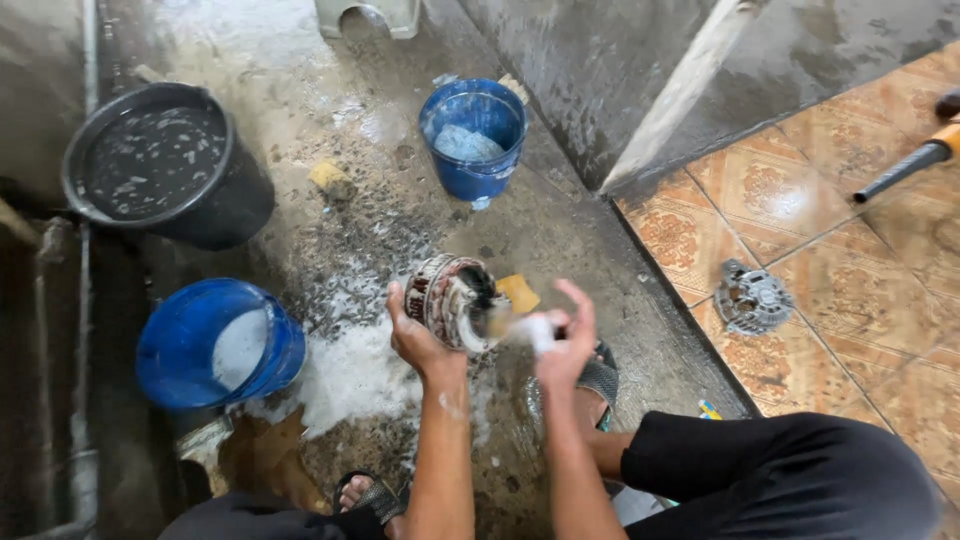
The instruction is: A person is sitting on the floor scrubbing a dirty alternator component with a brush and soapy water.
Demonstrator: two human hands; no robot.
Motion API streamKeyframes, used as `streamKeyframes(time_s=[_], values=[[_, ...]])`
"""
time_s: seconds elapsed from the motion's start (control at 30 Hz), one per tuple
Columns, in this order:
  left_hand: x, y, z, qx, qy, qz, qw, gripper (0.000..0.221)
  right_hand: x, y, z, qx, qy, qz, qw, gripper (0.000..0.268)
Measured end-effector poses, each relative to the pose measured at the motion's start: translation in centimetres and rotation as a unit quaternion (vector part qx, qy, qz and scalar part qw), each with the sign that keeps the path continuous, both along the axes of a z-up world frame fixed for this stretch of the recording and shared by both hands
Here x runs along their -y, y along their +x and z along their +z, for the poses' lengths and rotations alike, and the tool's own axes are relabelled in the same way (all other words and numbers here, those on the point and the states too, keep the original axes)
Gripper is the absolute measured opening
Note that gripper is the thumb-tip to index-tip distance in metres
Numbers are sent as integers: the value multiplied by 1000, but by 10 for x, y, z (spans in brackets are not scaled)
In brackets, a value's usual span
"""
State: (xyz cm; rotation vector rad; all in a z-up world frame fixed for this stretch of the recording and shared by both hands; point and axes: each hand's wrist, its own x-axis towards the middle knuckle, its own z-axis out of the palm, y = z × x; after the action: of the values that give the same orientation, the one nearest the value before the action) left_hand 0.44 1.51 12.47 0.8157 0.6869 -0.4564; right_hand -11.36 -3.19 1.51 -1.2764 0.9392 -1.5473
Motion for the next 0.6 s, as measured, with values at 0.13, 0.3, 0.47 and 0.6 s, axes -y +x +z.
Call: streamKeyframes(time_s=[0.13, 0.3, 0.47, 0.6], values=[[8, 12, -21, -9, -61, -22, 998, 39, 13, -6, -40, -4, 42, -20, 999, 59], [-2, 9, 4, 21, -52, -66, 996, 30, 31, -28, -80, 10, 48, -98, 994, 44], [5, 5, -8, 27, -10, -79, 996, 37, 8, -11, -12, -4, 14, 19, 1000, 61], [0, -7, 20, 18, -15, -73, 997, 34, 31, -33, -54, 30, 21, -9, 999, 56]])
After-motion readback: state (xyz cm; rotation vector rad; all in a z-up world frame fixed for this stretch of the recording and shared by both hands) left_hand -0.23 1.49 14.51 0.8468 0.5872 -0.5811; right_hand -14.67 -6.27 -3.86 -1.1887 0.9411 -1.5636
